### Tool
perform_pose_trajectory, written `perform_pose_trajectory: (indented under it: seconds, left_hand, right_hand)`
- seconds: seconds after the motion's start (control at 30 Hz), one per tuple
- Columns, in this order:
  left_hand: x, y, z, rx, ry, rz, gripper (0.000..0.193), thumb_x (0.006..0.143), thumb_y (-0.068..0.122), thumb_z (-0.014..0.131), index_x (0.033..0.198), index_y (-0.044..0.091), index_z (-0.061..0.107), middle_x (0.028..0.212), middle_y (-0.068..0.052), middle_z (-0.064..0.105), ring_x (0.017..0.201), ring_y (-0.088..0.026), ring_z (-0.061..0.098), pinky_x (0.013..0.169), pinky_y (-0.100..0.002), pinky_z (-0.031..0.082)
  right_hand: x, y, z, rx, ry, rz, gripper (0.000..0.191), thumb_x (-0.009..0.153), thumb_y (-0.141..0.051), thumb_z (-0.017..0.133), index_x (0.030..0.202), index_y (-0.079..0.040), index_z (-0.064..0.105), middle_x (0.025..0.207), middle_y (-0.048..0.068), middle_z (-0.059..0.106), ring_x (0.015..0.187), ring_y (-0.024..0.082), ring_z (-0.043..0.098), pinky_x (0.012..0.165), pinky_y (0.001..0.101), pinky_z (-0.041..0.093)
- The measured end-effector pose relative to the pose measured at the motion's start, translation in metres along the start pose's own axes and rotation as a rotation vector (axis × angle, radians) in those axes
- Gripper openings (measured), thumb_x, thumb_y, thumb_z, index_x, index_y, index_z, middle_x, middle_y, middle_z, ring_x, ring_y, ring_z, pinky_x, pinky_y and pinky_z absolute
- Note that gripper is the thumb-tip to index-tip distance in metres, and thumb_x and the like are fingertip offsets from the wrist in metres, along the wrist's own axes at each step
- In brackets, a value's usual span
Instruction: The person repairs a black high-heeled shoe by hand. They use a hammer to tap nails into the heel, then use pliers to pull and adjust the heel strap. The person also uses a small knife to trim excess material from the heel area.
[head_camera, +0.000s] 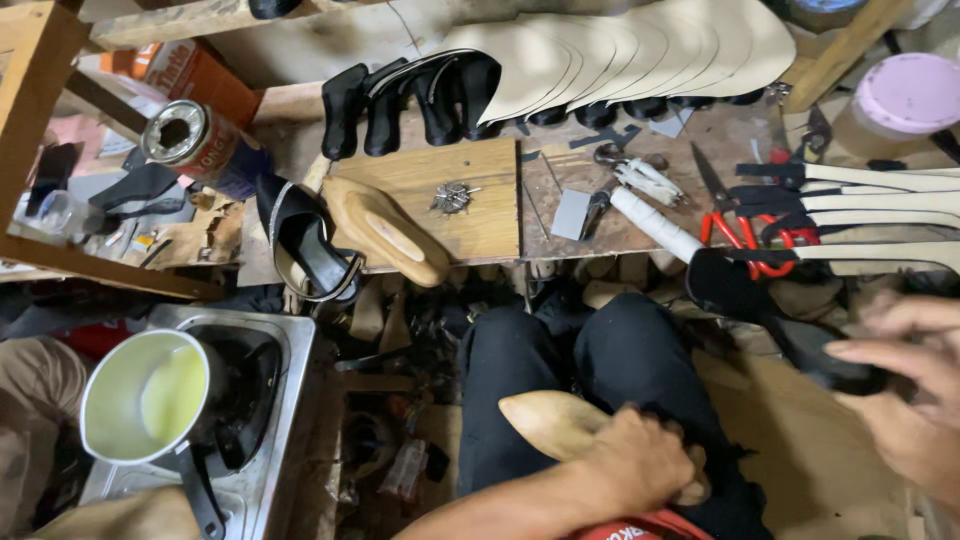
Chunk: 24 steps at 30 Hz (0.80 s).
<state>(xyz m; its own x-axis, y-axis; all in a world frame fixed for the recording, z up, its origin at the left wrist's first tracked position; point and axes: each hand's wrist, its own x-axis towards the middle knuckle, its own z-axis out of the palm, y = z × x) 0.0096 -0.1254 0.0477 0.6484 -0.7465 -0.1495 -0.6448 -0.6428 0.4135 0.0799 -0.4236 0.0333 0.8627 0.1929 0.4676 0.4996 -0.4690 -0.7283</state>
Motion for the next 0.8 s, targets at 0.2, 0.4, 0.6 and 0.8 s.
perform_pose_trajectory:
  seconds: [0.2, 0.4, 0.6, 0.8]
  left_hand:
    - [-0.058, -0.060, -0.060, -0.800, 0.710, 0.062, 0.073, 0.072, 0.028, 0.093, 0.135, 0.008, 0.063, 0.138, -0.016, 0.071, 0.124, -0.025, 0.072, 0.109, -0.037, 0.057]
    - [-0.095, -0.128, -0.021, -1.545, 0.783, -0.115, 0.076, 0.071, -0.002, 0.088, 0.139, 0.002, 0.052, 0.141, -0.015, 0.066, 0.126, -0.023, 0.065, 0.108, -0.040, 0.054]
    - [-0.123, -0.131, 0.016, -1.295, 0.671, -0.472, 0.081, 0.072, 0.004, 0.088, 0.145, 0.003, 0.053, 0.130, -0.013, 0.069, 0.108, -0.022, 0.063, 0.093, -0.037, 0.054]
    - [-0.133, -0.118, 0.000, -1.023, 0.740, -0.464, 0.076, 0.071, 0.018, 0.092, 0.138, 0.002, 0.060, 0.125, -0.014, 0.072, 0.116, -0.022, 0.067, 0.102, -0.036, 0.051]
  right_hand:
    - [0.028, 0.014, -0.005, 0.328, 0.041, 0.277, 0.041, 0.103, -0.009, 0.063, 0.142, -0.008, 0.052, 0.114, 0.014, 0.063, 0.108, 0.019, 0.065, 0.100, 0.0345, 0.053]
    - [0.089, -0.067, 0.088, 0.101, -0.909, 0.249, 0.053, 0.090, -0.025, 0.068, 0.140, -0.011, 0.059, 0.131, 0.007, 0.075, 0.118, 0.016, 0.071, 0.098, 0.0340, 0.051]
    - [0.090, -0.093, 0.181, -0.010, -0.803, -0.046, 0.055, 0.083, -0.032, 0.075, 0.133, -0.011, 0.064, 0.124, 0.014, 0.071, 0.111, 0.030, 0.070, 0.093, 0.0367, 0.054]
    - [0.069, -0.098, 0.170, -0.132, -0.705, -0.269, 0.046, 0.079, -0.042, 0.082, 0.114, -0.015, 0.071, 0.121, 0.008, 0.072, 0.113, 0.029, 0.066, 0.097, 0.0391, 0.050]
